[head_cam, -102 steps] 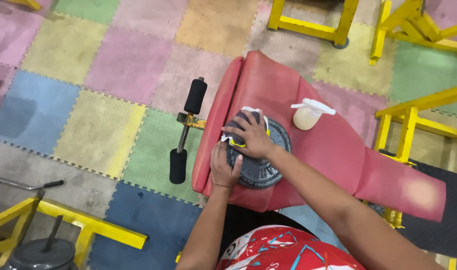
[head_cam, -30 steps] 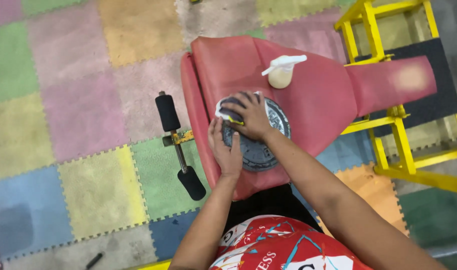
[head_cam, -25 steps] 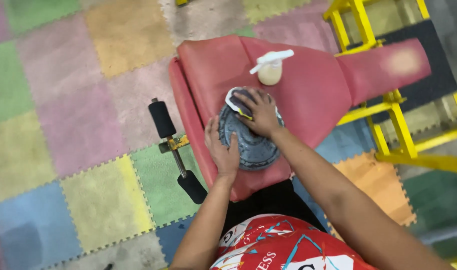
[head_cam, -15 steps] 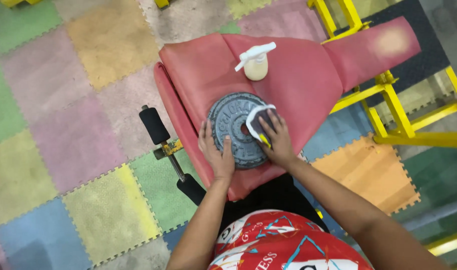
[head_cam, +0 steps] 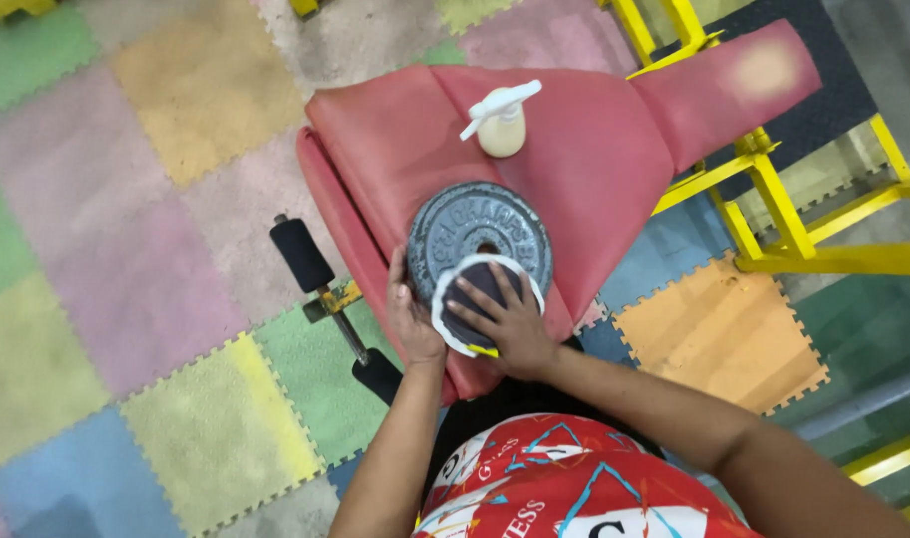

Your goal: Spraying and wiping down gym weight plates and related equipment with a cleaning cloth.

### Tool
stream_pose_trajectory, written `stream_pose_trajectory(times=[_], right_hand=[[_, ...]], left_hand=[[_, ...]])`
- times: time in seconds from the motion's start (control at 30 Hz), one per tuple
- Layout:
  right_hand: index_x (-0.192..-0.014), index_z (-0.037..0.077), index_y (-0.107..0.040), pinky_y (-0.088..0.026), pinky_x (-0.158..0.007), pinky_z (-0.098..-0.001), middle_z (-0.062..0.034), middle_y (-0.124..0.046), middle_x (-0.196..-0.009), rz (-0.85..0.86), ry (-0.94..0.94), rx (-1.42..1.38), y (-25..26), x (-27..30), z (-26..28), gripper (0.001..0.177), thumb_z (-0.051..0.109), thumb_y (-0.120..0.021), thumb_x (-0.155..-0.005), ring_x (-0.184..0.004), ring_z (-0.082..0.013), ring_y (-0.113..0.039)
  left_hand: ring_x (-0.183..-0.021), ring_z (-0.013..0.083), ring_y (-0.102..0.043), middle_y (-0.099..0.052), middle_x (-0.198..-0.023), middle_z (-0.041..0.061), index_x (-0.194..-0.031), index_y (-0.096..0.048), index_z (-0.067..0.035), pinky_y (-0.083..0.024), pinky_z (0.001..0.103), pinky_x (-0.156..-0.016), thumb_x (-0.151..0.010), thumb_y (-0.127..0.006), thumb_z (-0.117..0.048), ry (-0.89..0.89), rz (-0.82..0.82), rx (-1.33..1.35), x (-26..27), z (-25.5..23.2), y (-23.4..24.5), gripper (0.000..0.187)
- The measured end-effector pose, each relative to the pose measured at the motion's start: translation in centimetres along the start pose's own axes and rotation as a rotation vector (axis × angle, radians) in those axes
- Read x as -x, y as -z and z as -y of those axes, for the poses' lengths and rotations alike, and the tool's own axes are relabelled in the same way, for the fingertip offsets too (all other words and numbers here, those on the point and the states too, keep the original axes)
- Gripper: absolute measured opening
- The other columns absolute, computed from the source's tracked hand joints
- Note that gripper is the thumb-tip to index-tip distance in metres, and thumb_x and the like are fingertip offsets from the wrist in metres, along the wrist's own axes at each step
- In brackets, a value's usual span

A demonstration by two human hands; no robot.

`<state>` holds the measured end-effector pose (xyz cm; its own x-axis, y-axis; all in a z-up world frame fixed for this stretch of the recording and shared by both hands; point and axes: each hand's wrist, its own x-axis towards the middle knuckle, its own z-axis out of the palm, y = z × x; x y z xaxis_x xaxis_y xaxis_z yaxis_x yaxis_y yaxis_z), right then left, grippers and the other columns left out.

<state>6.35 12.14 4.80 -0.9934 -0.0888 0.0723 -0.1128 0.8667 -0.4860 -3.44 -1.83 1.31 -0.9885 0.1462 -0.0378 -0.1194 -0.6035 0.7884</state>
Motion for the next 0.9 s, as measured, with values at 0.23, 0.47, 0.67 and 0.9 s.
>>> stream_pose_trajectory(times=[0.23, 0.47, 0.67, 0.9], right_hand=[[-0.149, 0.039, -0.050, -0.006, -0.107, -0.0834, -0.0013, -0.027, -0.168, 0.091, 0.208, 0.019, 0.4, -7.0, -1.0, 0.071, 0.045, -0.074, -0.082, -0.156, -0.0459, -0.012], [-0.148, 0.035, -0.052, -0.007, -0.111, -0.0835, -0.0041, -0.028, -0.169, 0.018, 0.238, -0.014, -1.0, -13.0, -3.9, 0.061, 0.059, -0.062, -0.093, -0.157, -0.0454, -0.010], [-0.148, 0.036, -0.054, -0.010, -0.111, -0.0834, -0.0048, -0.029, -0.167, 0.096, 0.062, 0.058, -0.5, -17.8, -5.4, 0.057, 0.062, -0.053, -0.097, -0.156, -0.0444, -0.012], [-0.148, 0.031, -0.053, -0.009, -0.100, -0.0881, -0.0117, -0.025, -0.166, -0.053, -0.069, 0.053, -2.2, -16.8, -2.8, 0.057, 0.057, -0.053, -0.097, -0.148, -0.0538, -0.010]], left_hand=[[-0.147, 0.0284, -0.043, -0.046, -0.157, 0.017, -0.154, -0.040, 0.006, -0.031, 0.043, -0.125, -0.104, -0.043, -0.032, 0.129, -0.090, 0.134, -0.2, -0.7, 0.6, 0.063], [-0.148, 0.0293, -0.042, -0.045, -0.158, 0.019, -0.159, -0.032, 0.005, -0.028, 0.042, -0.125, -0.103, -0.046, -0.030, -0.001, -0.124, 0.017, -0.5, 0.3, -0.5, 0.067], [-0.149, 0.0285, -0.039, -0.042, -0.162, 0.019, -0.160, -0.034, -0.002, -0.026, 0.042, -0.122, -0.102, -0.044, -0.038, 0.012, -0.321, -0.076, -0.3, 0.4, -2.0, 0.069], [-0.141, 0.0295, -0.041, -0.036, -0.163, 0.012, -0.159, -0.034, -0.008, -0.030, 0.048, -0.115, -0.097, -0.043, -0.043, -0.038, -0.688, -0.146, 1.2, 1.2, -3.4, 0.072]])
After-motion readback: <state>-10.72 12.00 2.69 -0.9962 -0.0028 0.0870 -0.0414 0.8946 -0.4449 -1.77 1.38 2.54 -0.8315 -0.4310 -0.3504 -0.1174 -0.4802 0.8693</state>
